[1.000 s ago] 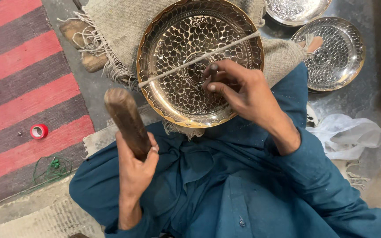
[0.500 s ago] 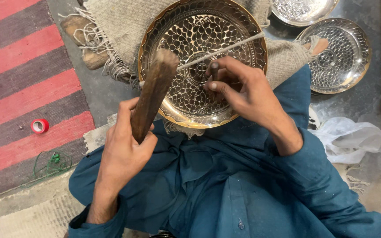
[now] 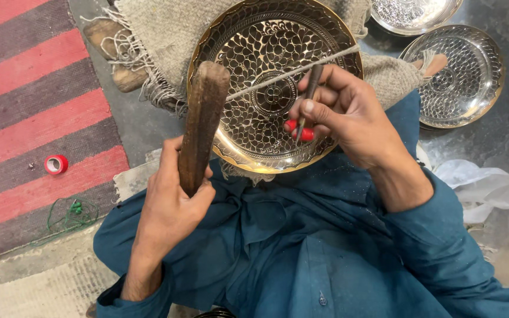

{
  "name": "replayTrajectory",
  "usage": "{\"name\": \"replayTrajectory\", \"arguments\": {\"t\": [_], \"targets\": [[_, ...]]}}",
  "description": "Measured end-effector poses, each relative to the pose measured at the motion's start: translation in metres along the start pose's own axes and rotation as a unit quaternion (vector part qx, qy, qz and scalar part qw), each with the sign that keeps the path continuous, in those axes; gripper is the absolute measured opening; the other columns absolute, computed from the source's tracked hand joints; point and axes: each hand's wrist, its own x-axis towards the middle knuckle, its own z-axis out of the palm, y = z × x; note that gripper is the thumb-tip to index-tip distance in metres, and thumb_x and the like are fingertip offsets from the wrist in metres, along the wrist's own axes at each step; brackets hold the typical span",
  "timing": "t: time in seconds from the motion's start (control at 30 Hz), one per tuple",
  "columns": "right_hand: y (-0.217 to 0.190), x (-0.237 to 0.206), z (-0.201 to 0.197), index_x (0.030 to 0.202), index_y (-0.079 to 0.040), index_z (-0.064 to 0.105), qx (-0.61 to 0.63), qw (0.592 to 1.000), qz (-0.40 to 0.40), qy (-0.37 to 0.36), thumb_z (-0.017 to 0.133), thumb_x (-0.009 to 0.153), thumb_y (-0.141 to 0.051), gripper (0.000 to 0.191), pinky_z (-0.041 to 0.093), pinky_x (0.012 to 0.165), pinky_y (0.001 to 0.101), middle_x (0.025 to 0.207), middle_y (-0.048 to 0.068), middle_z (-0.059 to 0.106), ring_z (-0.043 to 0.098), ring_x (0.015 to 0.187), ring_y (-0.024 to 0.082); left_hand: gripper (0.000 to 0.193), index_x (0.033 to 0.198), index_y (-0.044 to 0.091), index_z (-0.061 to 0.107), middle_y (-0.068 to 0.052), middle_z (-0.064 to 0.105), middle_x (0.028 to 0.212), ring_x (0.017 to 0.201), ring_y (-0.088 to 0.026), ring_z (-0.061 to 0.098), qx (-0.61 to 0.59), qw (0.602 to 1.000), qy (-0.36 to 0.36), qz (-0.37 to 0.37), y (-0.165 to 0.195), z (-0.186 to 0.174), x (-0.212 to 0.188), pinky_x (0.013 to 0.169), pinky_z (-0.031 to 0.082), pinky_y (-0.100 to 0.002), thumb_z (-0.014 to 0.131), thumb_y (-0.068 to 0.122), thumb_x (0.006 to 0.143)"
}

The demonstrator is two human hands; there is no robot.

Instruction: The person sits cross-legged on the floor with a decorative brass tray on their lap and hammers a small punch against the tray's surface using a wooden mallet, working the pattern across the tray. They reposition the punch by hand between strikes and briefly adjust the tray and a string laid across it.

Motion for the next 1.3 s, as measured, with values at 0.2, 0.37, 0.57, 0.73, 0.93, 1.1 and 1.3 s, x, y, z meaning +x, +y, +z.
{"name": "replayTrajectory", "arguments": {"t": [0.2, 0.37, 0.57, 0.73, 0.93, 1.1, 1.3], "targets": [[0.003, 0.001, 0.013, 0.120, -0.002, 0.060, -0.273, 0.950, -0.148, -0.016, 0.068, 0.099, -0.008, 0.023, 0.062, 0.085, 0.0264, 0.109, 0.007, 0.072, 0.073, 0.097, 0.014, 0.060, 0.135, 0.007, 0.047, -0.009, 0.070, 0.085, 0.078, -0.024, 0.076, 0.043, 0.999, -0.003, -0.001, 0.000, -0.003, 0.002, 0.072, 0.057, -0.036, 0.064, 0.000, 0.078], [0.004, 0.001, 0.018, 0.126, -0.006, 0.062, -0.375, 0.921, -0.104, 0.006, 0.073, 0.098, -0.010, 0.030, 0.057, 0.070, 0.0280, 0.094, 0.007, 0.075, 0.071, 0.084, 0.014, 0.065, 0.139, 0.009, 0.046, -0.010, 0.070, 0.084, 0.073, -0.025, 0.074, 0.059, 0.998, -0.012, -0.024, 0.002, -0.006, 0.003, 0.066, 0.056, -0.037, 0.063, 0.002, 0.077], [0.006, 0.000, 0.018, 0.129, -0.001, 0.059, -0.334, 0.927, -0.168, -0.011, 0.066, 0.102, -0.003, 0.028, 0.065, 0.088, 0.0278, 0.111, 0.010, 0.078, 0.077, 0.106, 0.016, 0.065, 0.140, 0.008, 0.045, -0.010, 0.071, 0.085, 0.073, -0.024, 0.075, 0.064, 0.998, -0.009, 0.009, 0.006, -0.009, 0.007, 0.066, 0.056, -0.036, 0.064, 0.003, 0.078], [0.008, -0.002, 0.017, 0.128, 0.001, 0.061, -0.351, 0.922, -0.165, 0.010, 0.070, 0.100, -0.002, 0.030, 0.064, 0.088, 0.0297, 0.108, 0.012, 0.078, 0.077, 0.103, 0.018, 0.066, 0.141, 0.013, 0.045, -0.015, 0.069, 0.078, 0.058, -0.029, 0.068, 0.102, 0.992, -0.030, -0.067, 0.014, -0.014, 0.010, 0.058, 0.051, -0.042, 0.065, 0.004, 0.078], [0.011, -0.001, 0.015, 0.127, 0.001, 0.063, -0.358, 0.918, -0.168, 0.026, 0.073, 0.098, -0.003, 0.031, 0.064, 0.085, 0.0296, 0.105, 0.013, 0.078, 0.078, 0.100, 0.018, 0.074, 0.146, 0.014, 0.042, -0.020, 0.070, 0.094, 0.065, -0.036, 0.068, 0.129, 0.991, -0.035, -0.002, 0.025, -0.019, 0.016, 0.061, 0.051, -0.046, 0.063, 0.003, 0.076], [0.015, 0.000, 0.013, 0.128, -0.001, 0.063, -0.376, 0.909, -0.180, 0.028, 0.074, 0.098, -0.004, 0.032, 0.065, 0.080, 0.0292, 0.103, 0.012, 0.079, 0.079, 0.095, 0.018, 0.076, 0.148, 0.013, 0.041, -0.023, 0.068, 0.118, 0.094, -0.044, 0.067, 0.200, 0.969, 0.007, 0.146, 0.032, -0.022, 0.021, 0.077, 0.053, -0.050, 0.064, -0.001, 0.077], [0.019, 0.002, 0.011, 0.129, -0.001, 0.063, -0.380, 0.905, -0.191, 0.030, 0.076, 0.097, -0.006, 0.036, 0.066, 0.080, 0.0303, 0.103, 0.013, 0.078, 0.079, 0.094, 0.020, 0.079, 0.150, 0.016, 0.043, -0.020, 0.063, 0.103, 0.095, -0.046, 0.065, 0.266, 0.953, 0.008, 0.145, 0.039, -0.024, 0.027, 0.081, 0.051, -0.055, 0.066, -0.001, 0.077]]}}
